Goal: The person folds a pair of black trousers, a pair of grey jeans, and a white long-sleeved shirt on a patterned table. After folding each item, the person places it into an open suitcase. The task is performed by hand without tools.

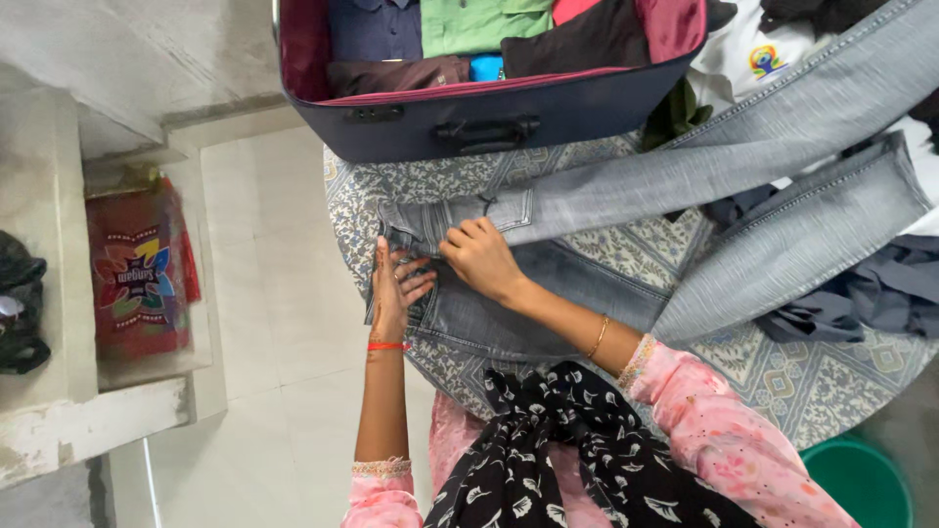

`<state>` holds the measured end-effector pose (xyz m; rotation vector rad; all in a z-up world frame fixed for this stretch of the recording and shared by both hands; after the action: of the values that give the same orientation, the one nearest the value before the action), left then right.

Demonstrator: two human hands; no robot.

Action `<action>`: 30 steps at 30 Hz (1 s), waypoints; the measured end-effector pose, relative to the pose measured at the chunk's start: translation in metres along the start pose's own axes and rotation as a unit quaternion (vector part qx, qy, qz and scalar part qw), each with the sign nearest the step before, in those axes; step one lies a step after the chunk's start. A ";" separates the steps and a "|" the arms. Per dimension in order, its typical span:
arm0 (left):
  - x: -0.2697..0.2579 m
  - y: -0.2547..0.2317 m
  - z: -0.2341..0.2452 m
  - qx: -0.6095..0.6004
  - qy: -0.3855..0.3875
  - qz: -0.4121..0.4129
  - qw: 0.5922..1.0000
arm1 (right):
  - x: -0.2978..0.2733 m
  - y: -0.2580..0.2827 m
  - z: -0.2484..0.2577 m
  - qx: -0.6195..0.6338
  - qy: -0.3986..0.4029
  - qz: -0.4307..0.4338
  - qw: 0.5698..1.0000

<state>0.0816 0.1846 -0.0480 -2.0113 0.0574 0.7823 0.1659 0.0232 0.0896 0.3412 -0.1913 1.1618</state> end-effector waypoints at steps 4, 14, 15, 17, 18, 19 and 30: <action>-0.005 -0.014 -0.014 -0.043 -0.037 -0.029 0.998 | -0.026 -0.001 -0.008 -0.007 0.037 0.024 0.999; 0.040 0.024 0.047 -0.083 0.043 -0.104 0.990 | -0.154 -0.157 -0.024 0.086 -0.319 -0.433 0.838; 0.040 0.025 0.050 -0.083 0.048 -0.105 0.990 | -0.181 -0.192 -0.039 0.103 -0.352 -0.535 0.761; 0.041 0.026 0.049 -0.076 0.027 -0.090 0.993 | -0.224 -0.244 -0.048 0.176 -0.382 -0.713 0.560; 0.039 0.027 0.049 -0.073 0.015 -0.082 0.994 | -0.243 -0.256 -0.055 0.231 -0.373 -0.785 0.436; 0.036 0.027 0.051 -0.083 0.001 -0.077 0.994 | -0.254 -0.265 -0.053 0.221 -0.378 -0.793 0.423; 0.027 0.037 0.081 -0.051 -0.030 -0.049 0.997 | -0.332 -0.291 -0.062 0.602 -0.407 -0.546 0.418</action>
<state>0.0501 0.2352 -0.1188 -2.0683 -0.1175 0.7949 0.3027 -0.3444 -0.1225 2.0012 0.1094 -0.5532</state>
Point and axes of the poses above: each hand's wrist, its own x-axis towards the middle knuckle, its own z-axis out of the back of the hand, y = z × x, the point moved 5 cm from there along x, towards the middle knuckle, and after that the axes turned 11 degrees about y, right-handed, at the moved point
